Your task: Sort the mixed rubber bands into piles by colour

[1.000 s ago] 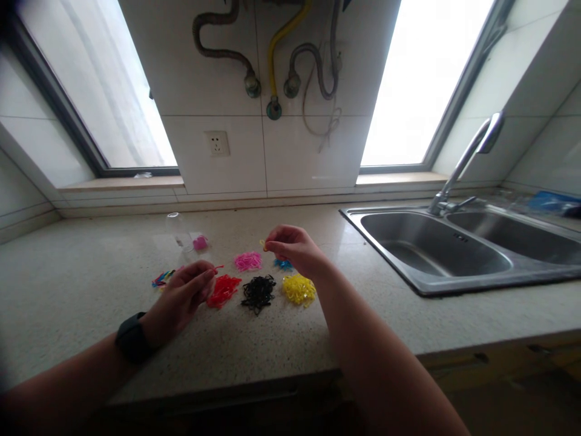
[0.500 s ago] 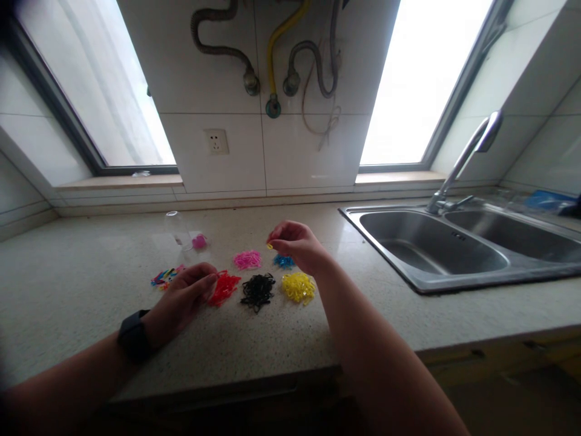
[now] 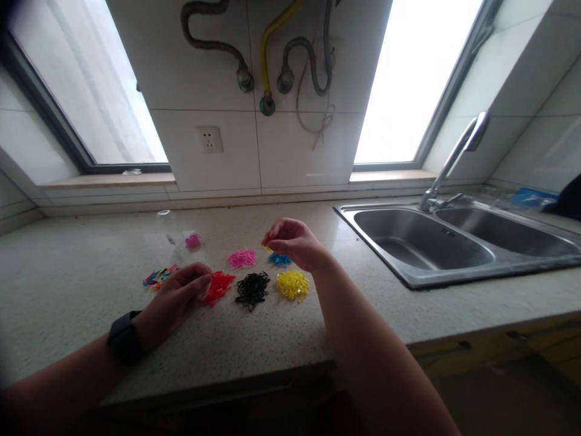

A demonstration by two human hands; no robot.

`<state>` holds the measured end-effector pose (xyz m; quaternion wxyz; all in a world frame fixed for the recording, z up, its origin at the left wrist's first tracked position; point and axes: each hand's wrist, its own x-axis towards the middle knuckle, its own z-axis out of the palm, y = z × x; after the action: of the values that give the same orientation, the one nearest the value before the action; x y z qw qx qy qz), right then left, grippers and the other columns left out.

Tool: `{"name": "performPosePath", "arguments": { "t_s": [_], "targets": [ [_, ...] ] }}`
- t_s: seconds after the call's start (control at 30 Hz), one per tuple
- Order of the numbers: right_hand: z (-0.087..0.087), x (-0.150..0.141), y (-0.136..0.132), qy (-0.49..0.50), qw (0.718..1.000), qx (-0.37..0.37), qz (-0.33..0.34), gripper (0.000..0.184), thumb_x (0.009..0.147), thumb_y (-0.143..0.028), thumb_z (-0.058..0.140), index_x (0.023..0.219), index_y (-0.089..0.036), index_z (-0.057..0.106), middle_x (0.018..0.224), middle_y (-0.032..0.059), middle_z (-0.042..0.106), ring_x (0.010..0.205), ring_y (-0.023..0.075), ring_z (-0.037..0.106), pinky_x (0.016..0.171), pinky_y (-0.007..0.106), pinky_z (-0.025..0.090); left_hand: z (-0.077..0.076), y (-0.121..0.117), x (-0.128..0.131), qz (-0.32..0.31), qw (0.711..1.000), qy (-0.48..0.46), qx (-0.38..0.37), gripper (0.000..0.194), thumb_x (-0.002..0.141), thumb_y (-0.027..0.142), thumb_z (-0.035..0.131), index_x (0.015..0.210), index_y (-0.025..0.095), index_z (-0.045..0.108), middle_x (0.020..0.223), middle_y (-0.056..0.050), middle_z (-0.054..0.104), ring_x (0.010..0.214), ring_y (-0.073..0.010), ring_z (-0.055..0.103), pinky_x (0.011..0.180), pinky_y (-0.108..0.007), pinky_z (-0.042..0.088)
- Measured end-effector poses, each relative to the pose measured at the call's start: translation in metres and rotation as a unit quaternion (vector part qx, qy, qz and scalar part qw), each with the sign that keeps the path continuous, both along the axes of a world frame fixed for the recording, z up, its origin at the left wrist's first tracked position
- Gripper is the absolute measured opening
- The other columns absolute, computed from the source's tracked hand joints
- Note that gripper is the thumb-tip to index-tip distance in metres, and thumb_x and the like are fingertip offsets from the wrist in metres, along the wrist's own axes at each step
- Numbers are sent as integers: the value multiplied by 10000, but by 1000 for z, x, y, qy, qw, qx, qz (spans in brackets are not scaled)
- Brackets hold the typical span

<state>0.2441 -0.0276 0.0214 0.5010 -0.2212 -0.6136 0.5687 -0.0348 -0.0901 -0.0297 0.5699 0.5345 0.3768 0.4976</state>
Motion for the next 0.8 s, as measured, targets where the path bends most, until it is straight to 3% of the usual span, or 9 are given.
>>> {"name": "performPosePath", "arguments": {
  "t_s": [0.27,0.4,0.5,0.57,0.8],
  "targets": [
    [8,26,-2,-207,976,37,50,302,652,-328,852,758,-177,613,810,18,688,704,110,597,657,279,481,0,-2,-1,-13,1000,1,-6,229,795,357,775,849,168,659,656,28,573,568,-73,481,530,-171,417],
    [4,40,4,-398,911,105,4,197,710,-313,798,806,-169,704,710,-1,666,604,88,502,558,245,387,-2,-1,-3,-21,1000,24,-1,219,818,364,750,856,171,654,678,22,587,580,-79,488,553,-183,434],
    [-1,50,10,-494,863,112,2,144,698,-263,778,794,-171,723,721,10,689,611,97,510,554,245,369,-3,0,-3,-20,999,37,12,216,823,363,741,850,169,650,700,14,596,588,-82,488,551,-184,427],
    [-4,57,13,-507,856,100,-2,147,696,-258,766,807,-171,723,751,19,709,618,101,524,562,247,375,-4,0,-4,-19,999,42,14,213,817,361,742,853,171,651,709,12,602,596,-84,494,560,-188,435],
    [-11,74,17,-487,873,31,21,226,657,-270,793,840,-174,702,840,46,747,736,146,640,670,275,465,-7,0,-4,-18,998,55,16,203,818,365,731,858,179,663,728,8,608,622,-97,513,585,-206,452]
  ]
}}
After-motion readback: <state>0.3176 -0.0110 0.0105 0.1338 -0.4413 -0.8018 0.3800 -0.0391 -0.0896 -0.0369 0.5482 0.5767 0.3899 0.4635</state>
